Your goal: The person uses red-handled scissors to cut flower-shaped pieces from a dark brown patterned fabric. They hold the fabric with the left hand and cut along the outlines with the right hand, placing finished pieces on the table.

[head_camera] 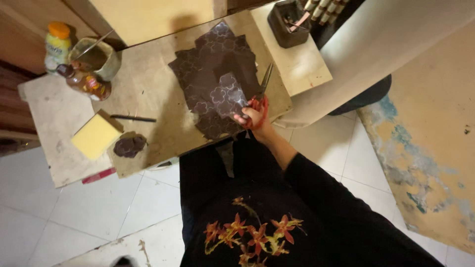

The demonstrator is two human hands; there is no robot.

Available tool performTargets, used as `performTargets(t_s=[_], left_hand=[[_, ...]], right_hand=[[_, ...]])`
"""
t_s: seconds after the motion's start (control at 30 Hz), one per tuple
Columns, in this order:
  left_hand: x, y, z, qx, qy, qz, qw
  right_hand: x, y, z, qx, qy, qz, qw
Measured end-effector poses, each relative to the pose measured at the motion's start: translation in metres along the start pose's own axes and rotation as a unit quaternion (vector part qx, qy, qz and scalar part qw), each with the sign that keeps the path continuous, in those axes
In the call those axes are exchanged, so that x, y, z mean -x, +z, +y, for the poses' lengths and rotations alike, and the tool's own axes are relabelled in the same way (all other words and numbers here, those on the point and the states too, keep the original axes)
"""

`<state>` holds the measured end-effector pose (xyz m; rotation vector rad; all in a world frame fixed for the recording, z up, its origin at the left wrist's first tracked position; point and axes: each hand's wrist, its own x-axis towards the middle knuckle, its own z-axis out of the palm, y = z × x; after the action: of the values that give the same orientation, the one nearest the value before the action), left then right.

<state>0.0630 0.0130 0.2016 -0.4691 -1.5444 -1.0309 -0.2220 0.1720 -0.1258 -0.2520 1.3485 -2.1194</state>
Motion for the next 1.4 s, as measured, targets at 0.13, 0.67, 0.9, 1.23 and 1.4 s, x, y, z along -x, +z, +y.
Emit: performTargets(t_s=[0.13,0.67,0.9,1.23,1.4], left_hand=[[0.058,0.025,-0.033,-0.173,-0.493,-0.146,0.84],[0.211,0.088,-0.084,0.188,-0.583,0.095,0.785],[0.2,0.088,-0.077,0.207,-0.573,0.115,0.784],[0.2,0.085,-0.073,0.235,-0.573,0.147,0.771],[0.203,0.082,-0.072,0.213,-0.572,0.133,0.781]], right_hand=[[0.058,0.037,-0.047,-0.021,0.096,-0.054,0.994],[0.122,0.061,-0.088,0.129,0.136,-0.058,0.981],[0.129,0.063,-0.097,0.188,0.141,-0.117,0.965],[0.139,0.066,-0.101,0.213,0.176,-0.165,0.947],[0.137,0.058,-0.098,0.225,0.185,-0.164,0.942]])
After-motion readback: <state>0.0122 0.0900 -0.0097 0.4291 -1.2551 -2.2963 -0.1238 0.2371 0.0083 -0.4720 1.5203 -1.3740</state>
